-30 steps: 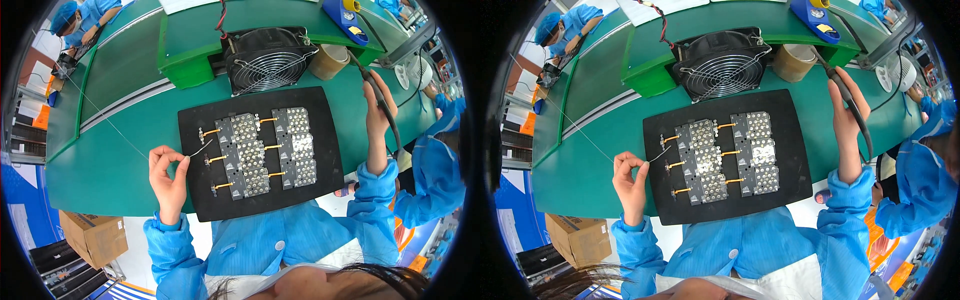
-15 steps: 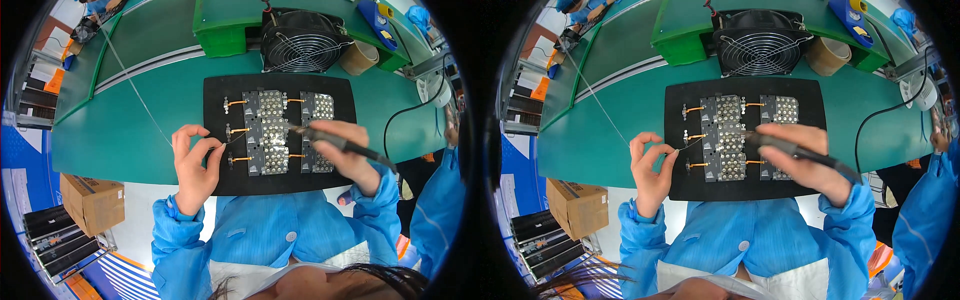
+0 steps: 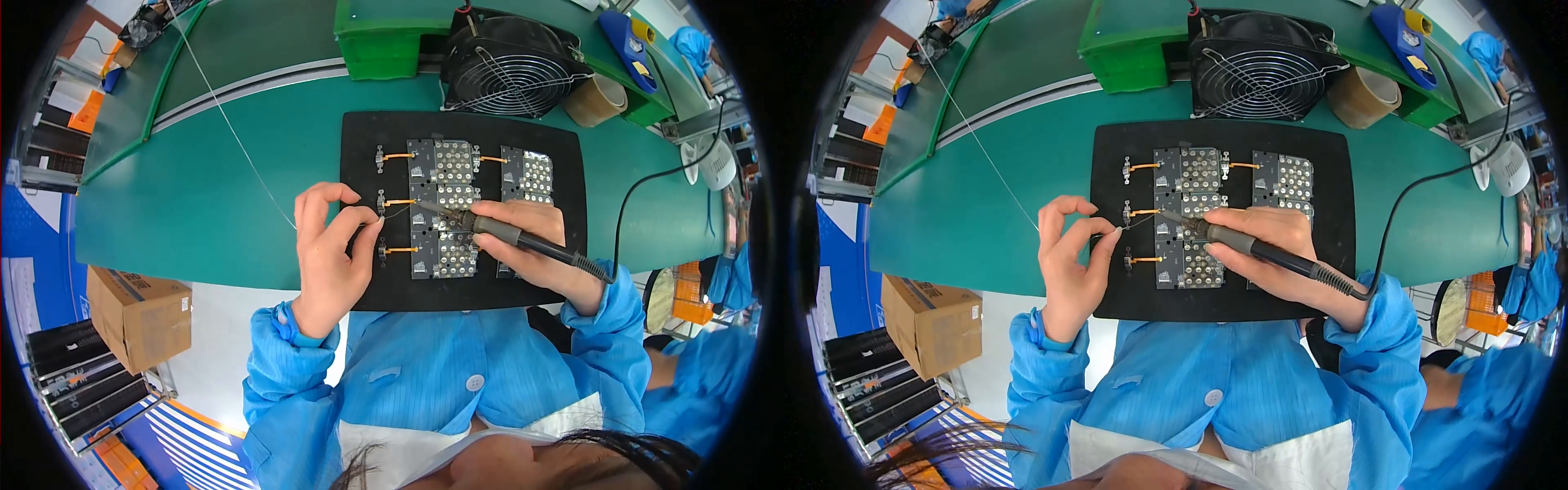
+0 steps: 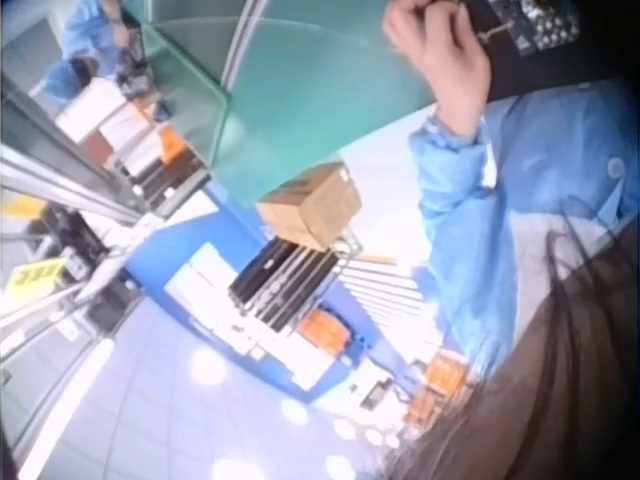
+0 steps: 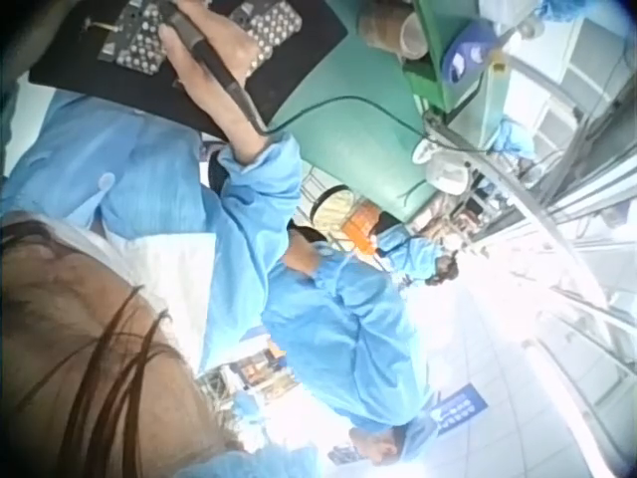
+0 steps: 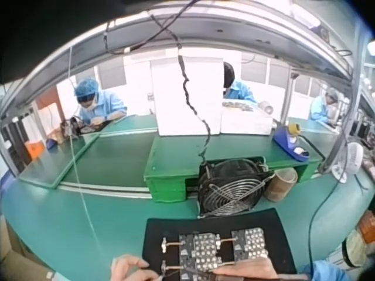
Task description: The person places plates holding circuit boards onto the workstation, solders connections on the boards using a soldering iron and solder wire, and pushes the plates down the conveyor line.
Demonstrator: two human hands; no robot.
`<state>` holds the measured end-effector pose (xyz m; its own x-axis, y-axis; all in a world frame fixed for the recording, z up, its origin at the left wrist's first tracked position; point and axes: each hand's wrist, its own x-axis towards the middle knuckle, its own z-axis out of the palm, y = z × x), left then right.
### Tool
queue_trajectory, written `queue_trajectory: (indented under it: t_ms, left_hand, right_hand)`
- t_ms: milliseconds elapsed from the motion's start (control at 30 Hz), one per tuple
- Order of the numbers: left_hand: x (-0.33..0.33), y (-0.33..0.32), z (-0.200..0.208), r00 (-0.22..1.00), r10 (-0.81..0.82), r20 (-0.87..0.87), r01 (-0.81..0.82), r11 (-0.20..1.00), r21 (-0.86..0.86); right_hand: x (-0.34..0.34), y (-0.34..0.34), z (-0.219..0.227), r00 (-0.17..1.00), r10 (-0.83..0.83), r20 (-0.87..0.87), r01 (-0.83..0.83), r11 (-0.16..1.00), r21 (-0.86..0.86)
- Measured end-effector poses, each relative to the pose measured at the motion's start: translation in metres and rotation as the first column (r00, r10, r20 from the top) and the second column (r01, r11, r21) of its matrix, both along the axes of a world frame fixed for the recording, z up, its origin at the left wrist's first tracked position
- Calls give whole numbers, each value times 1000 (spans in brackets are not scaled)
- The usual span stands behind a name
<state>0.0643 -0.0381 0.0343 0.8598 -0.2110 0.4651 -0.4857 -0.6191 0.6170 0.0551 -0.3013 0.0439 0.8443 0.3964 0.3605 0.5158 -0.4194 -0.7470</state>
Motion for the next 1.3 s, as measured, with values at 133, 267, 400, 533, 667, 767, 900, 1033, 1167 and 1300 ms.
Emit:
queue_trajectory:
  t_ms: [133, 267, 400, 533, 667, 767, 900, 1033, 1167, 1300]
  left_hand:
    - [3, -2, -3, 1000, -14, 10, 14, 1000, -4]
    - [6, -6, -3, 1000, -21, 11, 21, 1000, 2]
    - [9, -10, -8, 999, -30, 20, 30, 1000, 7]
    - [11, -13, -9, 998, -59, -34, 57, 996, -61]
    - [18, -12, -9, 981, -98, -170, 62, 977, -204]
    - [24, -12, -14, 956, -99, -275, 34, 972, -231]
    - [30, -14, -27, 944, -161, -286, 93, 967, -238]
    - [33, -16, -33, 949, -185, -254, 138, 971, -194]
    - [34, -16, -33, 948, -184, -261, 137, 973, -186]
    - [33, -16, -33, 945, -197, -262, 140, 965, -223]
  right_hand:
    - [0, -1, 0, 1000, 0, -25, 0, 1000, 7]
    - [1, -1, -2, 999, 0, -44, 1, 1000, 20]
    - [1, -1, -1, 999, 9, -34, -9, 1000, 10]
    - [1, -1, -2, 1000, 7, -22, -7, 1000, 23]
    - [1, -2, -2, 1000, -6, -26, 6, 1000, 4]
    - [1, -2, 0, 997, -15, -71, 16, 1000, 5]
    - [3, -3, -3, 999, -15, -48, 16, 1000, 15]
    - [3, -3, -2, 998, -10, -58, 10, 1000, -2]
    - [2, -3, 0, 998, -2, -67, 3, 1000, 6]
    - [1, -5, 1, 991, 5, -130, -7, 1000, -15]
